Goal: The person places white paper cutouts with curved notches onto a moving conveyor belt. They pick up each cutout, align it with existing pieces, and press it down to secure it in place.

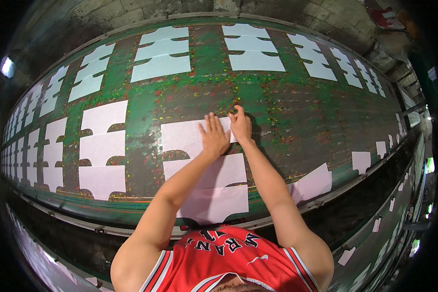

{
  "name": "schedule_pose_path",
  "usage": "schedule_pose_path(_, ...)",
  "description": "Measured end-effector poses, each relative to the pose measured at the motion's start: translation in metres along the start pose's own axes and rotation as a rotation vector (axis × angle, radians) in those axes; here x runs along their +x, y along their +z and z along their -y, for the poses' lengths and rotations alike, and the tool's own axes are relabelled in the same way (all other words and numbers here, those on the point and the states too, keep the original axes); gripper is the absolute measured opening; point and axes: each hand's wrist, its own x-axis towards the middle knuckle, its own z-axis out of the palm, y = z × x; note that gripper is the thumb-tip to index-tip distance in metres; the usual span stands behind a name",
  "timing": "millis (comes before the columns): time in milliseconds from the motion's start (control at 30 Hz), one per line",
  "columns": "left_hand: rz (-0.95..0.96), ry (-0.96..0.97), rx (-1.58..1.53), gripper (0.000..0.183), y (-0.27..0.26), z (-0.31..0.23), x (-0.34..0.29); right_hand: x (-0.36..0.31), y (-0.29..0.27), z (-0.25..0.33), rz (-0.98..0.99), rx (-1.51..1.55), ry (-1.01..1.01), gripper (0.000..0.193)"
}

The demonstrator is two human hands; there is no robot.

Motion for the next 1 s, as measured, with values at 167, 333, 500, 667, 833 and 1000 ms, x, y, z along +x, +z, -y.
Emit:
schedule_pose_path(167,0.223,0.259,0.040,0.092,0.011,-0.056,0.017,-0.010,-0.020,0.005,-0.047,0.103,-0.107,0.033)
schedule_pose_path(333,-0.044,0.319,-0.309,0.067,-0.001,-0.010,-0.004,-0.073,-0.065,-0.008,0.013,0.116,-0.201,0.024)
schedule_pose_path(500,-0.114,0.192,-0.347,0.061,-0.040,0.095,-0.092,-0.158,-0.097,-0.016,0.291,0.066,-0.176,0.016)
schedule_pose_path(667,-0.218,0.089,-0.315,0.036,-0.078,0.158,-0.196,-0.216,-0.103,-0.023,0.400,-0.058,-0.292,0.019)
schedule_pose_path(833,-0.129,0.013,-0.284,0.020,-0.084,0.161,-0.258,-0.240,-0.091,-0.026,0.367,-0.148,-0.394,0.013)
schedule_pose_path(1000,-0.180,0.029,-0.251,0.020,-0.074,0.158,-0.271,-0.245,-0.085,-0.029,0.345,-0.170,-0.419,0.007)
